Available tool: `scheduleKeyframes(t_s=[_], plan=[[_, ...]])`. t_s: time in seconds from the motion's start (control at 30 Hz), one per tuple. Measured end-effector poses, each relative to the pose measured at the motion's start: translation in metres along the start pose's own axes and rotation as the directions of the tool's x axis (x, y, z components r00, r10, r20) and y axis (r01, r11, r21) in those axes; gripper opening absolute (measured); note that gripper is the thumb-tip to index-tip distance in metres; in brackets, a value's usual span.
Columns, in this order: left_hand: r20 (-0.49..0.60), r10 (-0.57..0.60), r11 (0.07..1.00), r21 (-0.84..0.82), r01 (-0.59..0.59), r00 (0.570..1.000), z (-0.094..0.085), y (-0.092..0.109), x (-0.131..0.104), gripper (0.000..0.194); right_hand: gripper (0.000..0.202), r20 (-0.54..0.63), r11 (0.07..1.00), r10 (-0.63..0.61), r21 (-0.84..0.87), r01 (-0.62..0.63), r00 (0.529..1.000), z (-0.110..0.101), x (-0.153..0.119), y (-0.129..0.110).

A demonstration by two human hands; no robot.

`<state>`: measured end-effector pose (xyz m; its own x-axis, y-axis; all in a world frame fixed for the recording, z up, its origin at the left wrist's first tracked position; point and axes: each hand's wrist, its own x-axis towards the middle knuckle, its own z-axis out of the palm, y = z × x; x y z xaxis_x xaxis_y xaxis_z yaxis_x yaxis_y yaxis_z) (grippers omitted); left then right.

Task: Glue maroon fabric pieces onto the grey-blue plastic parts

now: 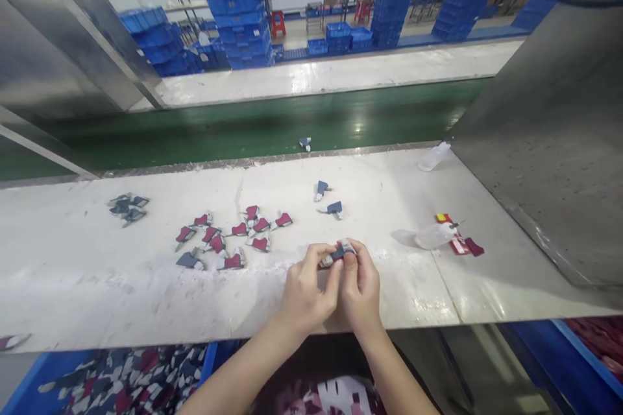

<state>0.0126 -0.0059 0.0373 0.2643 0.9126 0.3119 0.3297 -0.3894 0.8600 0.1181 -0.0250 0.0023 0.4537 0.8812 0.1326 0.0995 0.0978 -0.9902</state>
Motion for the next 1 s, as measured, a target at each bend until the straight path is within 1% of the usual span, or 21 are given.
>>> scheduleKeyframes(t_s=[0.03,0.07,0.1,0.17,0.2,0.23,0.27,0.3,0.33,0.37,0.43,0.5,0.6,0.67,0.73,0.8,0.87,0.93,0.97,1.0], plan=[[0.090,0.019,1.000,-0.018,-0.018,0.996,-0.005,0.000,0.009,0.019,0.026,-0.036,0.999,-0.028,-0.038,0.026,0.999,-0.001,0.002,0.002],[0.201,0.053,0.998,-0.036,-0.047,0.978,-0.010,0.000,0.020,0.021,0.026,-0.065,0.996,-0.058,-0.070,0.053,0.996,-0.002,0.005,0.004],[0.318,0.100,0.995,-0.057,-0.086,0.943,-0.016,-0.001,0.035,0.023,0.026,-0.089,0.993,-0.086,-0.092,0.078,0.992,-0.004,0.009,0.005],[0.499,0.196,0.981,-0.100,-0.168,0.844,-0.028,-0.007,0.073,0.026,0.026,-0.125,0.987,-0.127,-0.110,0.114,0.984,-0.009,0.017,0.006],[0.511,0.222,0.975,-0.100,-0.199,0.831,-0.033,-0.012,0.097,0.026,0.027,-0.141,0.987,-0.135,-0.109,0.120,0.981,-0.013,0.021,0.005],[0.437,0.214,0.976,-0.059,-0.210,0.874,-0.038,-0.019,0.123,0.023,0.029,-0.160,0.987,-0.136,-0.105,0.120,0.978,-0.017,0.024,0.003],[0.277,0.157,0.982,0.057,-0.179,0.948,-0.041,-0.028,0.150,0.019,0.030,-0.177,0.988,-0.134,-0.096,0.118,0.975,-0.020,0.028,0.000],[0.091,0.067,0.967,0.241,-0.087,0.994,-0.043,-0.038,0.178,0.017,0.031,-0.189,0.990,-0.128,-0.082,0.115,0.974,-0.024,0.030,-0.002],[-0.063,-0.018,0.909,0.415,0.042,0.998,-0.045,-0.049,0.203,0.016,0.032,-0.193,0.992,-0.119,-0.060,0.109,0.974,-0.027,0.032,-0.006],[-0.126,-0.052,0.877,0.469,0.105,0.991,-0.045,-0.060,0.226,0.020,0.032,-0.182,0.995,-0.103,-0.029,0.099,0.978,-0.030,0.033,-0.010],[-0.169,-0.097,0.839,0.516,0.172,0.981,-0.045,-0.082,0.261,0.033,0.032,-0.129,0.997,-0.058,0.051,0.065,0.990,-0.034,0.033,-0.017],[-0.174,-0.140,0.817,0.535,0.213,0.975,-0.044,-0.101,0.279,0.043,0.031,-0.074,0.990,-0.004,0.137,0.014,0.997,-0.038,0.033,-0.023],[-0.154,-0.161,0.810,0.544,0.219,0.975,-0.047,-0.119,0.285,0.040,0.030,-0.055,0.970,0.047,0.240,-0.033,0.997,-0.042,0.031,-0.027],[-0.128,-0.148,0.818,0.542,0.194,0.981,-0.052,-0.123,0.285,0.037,0.029,-0.058,0.959,0.069,0.280,-0.050,0.996,-0.044,0.029,-0.026],[-0.097,-0.129,0.830,0.534,0.161,0.987,-0.057,-0.121,0.283,0.037,0.029,-0.056,0.949,0.091,0.309,-0.070,0.994,-0.045,0.028,-0.025],[-0.057,-0.102,0.846,0.521,0.116,0.993,-0.057,-0.112,0.275,0.033,0.030,-0.047,0.935,0.119,0.340,-0.096,0.992,-0.045,0.028,-0.025],[0.002,-0.070,0.865,0.498,0.060,0.998,-0.053,-0.099,0.257,0.026,0.032,-0.019,0.914,0.156,0.381,-0.137,0.988,-0.045,0.028,-0.026],[0.113,-0.022,0.889,0.456,-0.032,0.993,-0.046,-0.084,0.227,0.021,0.033,0.032,0.878,0.202,0.438,-0.196,0.979,-0.045,0.028,-0.029],[0.188,0.010,0.901,0.425,-0.091,0.982,-0.041,-0.077,0.209,0.019,0.034,0.061,0.852,0.228,0.470,-0.230,0.972,-0.045,0.028,-0.030],[0.285,0.068,0.912,0.370,-0.175,0.956,-0.037,-0.071,0.189,0.017,0.035,0.088,0.823,0.254,0.504,-0.263,0.963,-0.044,0.027,-0.031]])
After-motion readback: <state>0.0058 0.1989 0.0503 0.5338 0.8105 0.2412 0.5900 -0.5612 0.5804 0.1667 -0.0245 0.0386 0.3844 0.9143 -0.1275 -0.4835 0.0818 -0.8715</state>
